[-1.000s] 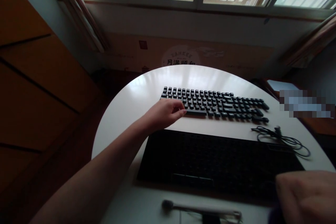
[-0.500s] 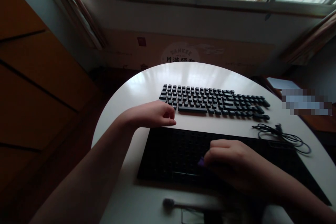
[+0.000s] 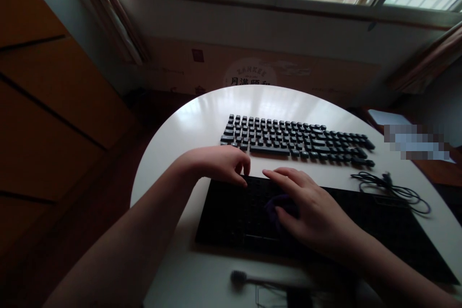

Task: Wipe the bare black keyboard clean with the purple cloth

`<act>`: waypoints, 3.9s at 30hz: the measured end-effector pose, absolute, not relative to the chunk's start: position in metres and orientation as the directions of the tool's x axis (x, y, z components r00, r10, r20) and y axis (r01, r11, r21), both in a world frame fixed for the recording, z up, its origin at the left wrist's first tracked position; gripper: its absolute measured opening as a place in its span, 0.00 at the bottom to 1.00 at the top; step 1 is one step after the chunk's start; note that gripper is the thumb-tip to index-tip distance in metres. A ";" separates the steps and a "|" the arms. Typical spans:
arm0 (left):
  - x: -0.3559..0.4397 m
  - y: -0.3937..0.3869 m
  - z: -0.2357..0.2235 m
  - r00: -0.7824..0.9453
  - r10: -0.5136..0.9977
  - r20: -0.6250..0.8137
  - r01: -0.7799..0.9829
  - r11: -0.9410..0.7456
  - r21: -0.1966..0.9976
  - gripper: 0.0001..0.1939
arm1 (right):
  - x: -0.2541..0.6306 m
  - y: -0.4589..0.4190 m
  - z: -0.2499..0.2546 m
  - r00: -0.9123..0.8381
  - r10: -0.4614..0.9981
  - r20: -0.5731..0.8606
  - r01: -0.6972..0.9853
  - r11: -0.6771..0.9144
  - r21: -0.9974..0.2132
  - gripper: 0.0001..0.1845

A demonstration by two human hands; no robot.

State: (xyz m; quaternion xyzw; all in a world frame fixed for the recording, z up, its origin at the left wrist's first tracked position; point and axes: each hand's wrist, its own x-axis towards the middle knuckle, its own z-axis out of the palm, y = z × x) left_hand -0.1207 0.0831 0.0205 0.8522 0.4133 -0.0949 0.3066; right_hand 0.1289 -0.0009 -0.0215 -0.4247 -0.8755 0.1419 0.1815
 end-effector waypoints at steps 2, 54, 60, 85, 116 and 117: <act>-0.119 0.083 0.021 0.637 0.643 -0.424 0.766 -0.469 0.439 0.16 | 0.126 0.000 -0.020 -0.558 0.813 0.162 0.718 0.572 -0.396 0.37; -0.118 0.086 0.022 0.612 0.627 -0.482 0.782 -0.387 0.489 0.13 | 0.171 0.016 -0.010 -0.768 0.636 0.073 0.542 0.707 -0.455 0.08; -0.118 0.086 0.022 0.613 0.626 -0.482 0.781 -0.385 0.492 0.13 | 0.169 0.015 -0.011 -0.754 0.654 0.064 0.555 0.686 -0.471 0.07; -0.120 0.087 0.019 0.628 0.619 -0.472 0.768 -0.393 0.506 0.14 | 0.163 0.010 -0.004 -0.774 0.632 0.051 0.585 0.743 -0.324 0.14; -0.118 0.088 0.021 0.588 0.637 -0.498 0.796 -0.344 0.499 0.17 | 0.214 0.000 0.030 -0.234 0.815 0.530 0.748 0.499 -0.437 0.03; -0.118 0.088 0.021 0.589 0.638 -0.497 0.795 -0.344 0.500 0.16 | 0.215 -0.002 0.032 -0.220 0.829 0.514 0.752 0.480 -0.452 0.05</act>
